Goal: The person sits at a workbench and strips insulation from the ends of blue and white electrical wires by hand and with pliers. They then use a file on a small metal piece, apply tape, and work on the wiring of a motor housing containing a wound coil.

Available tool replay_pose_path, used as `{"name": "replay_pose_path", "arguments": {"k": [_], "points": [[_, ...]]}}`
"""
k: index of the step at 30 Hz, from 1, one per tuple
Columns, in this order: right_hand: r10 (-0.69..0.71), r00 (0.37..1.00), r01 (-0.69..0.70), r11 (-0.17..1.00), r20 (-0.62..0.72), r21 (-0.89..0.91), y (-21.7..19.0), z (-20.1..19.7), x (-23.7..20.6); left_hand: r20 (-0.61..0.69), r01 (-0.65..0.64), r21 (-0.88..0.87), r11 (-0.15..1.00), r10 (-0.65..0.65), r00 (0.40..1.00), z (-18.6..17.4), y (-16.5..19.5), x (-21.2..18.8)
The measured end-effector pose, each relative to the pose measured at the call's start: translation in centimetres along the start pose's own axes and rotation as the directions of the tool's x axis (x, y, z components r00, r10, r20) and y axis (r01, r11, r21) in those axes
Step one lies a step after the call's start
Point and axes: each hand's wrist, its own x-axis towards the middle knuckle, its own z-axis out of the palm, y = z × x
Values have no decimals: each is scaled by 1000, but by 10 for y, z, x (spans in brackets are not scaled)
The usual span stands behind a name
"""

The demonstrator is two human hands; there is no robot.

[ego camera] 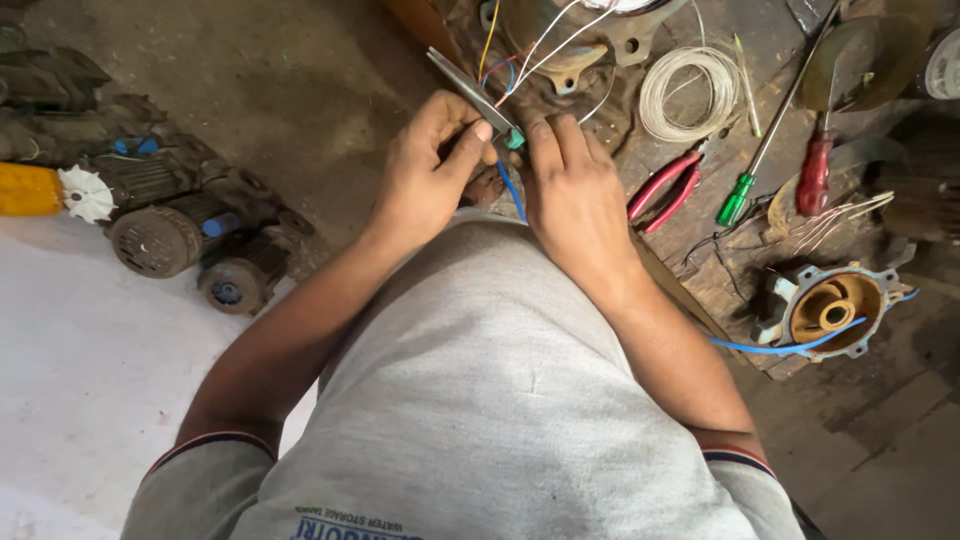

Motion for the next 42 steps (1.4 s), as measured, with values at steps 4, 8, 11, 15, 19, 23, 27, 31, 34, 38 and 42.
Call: {"name": "replay_pose_path", "arguments": {"k": [4, 8, 11, 15, 19, 23, 27, 31, 34, 38, 42], "points": [[0, 1000, 0, 992, 0, 124, 5, 1, 2, 8, -6, 3, 1000, 6, 1000, 1, -2, 0], [39, 999, -43, 993, 36, 114, 8, 2, -4, 13, 7, 20, 1000, -7, 1000, 3, -1, 0], [31, 999, -34, 993, 24, 117, 10, 4, -9, 3, -13, 48, 999, 12, 1000, 4, 0, -1], [91, 994, -104, 961, 60, 255, 21, 15, -2, 20, -27, 31, 999, 26, 999, 2, -1, -2], [364, 852, -488, 810, 376, 323, 36, 33, 7, 38, -74, 4, 997, 74, 997, 1, -4, -2], [241, 958, -288, 825, 158, 487, 38, 50, 1, 71, -36, -8, 999, 36, 997, 2, -7, -2], [297, 949, -315, 866, 108, 387, 38, 59, 2, 86, -60, -12, 998, 61, 994, 2, -8, 0], [291, 956, -288, 913, 34, 287, 40, 56, -2, 81, -30, 103, 994, 22, 996, 3, 0, -1], [198, 980, -199, 928, 36, 314, 45, 44, -28, 45, -175, 342, 923, 170, 984, 2, 14, -3], [312, 910, -389, 870, 272, 303, 56, 35, -78, 213, -513, 780, 358, 619, 756, -12, 33, 0], [548, 722, -652, 743, 423, 150, 65, 49, -113, 325, -614, 775, 150, 738, 591, -25, 28, 15]]}}
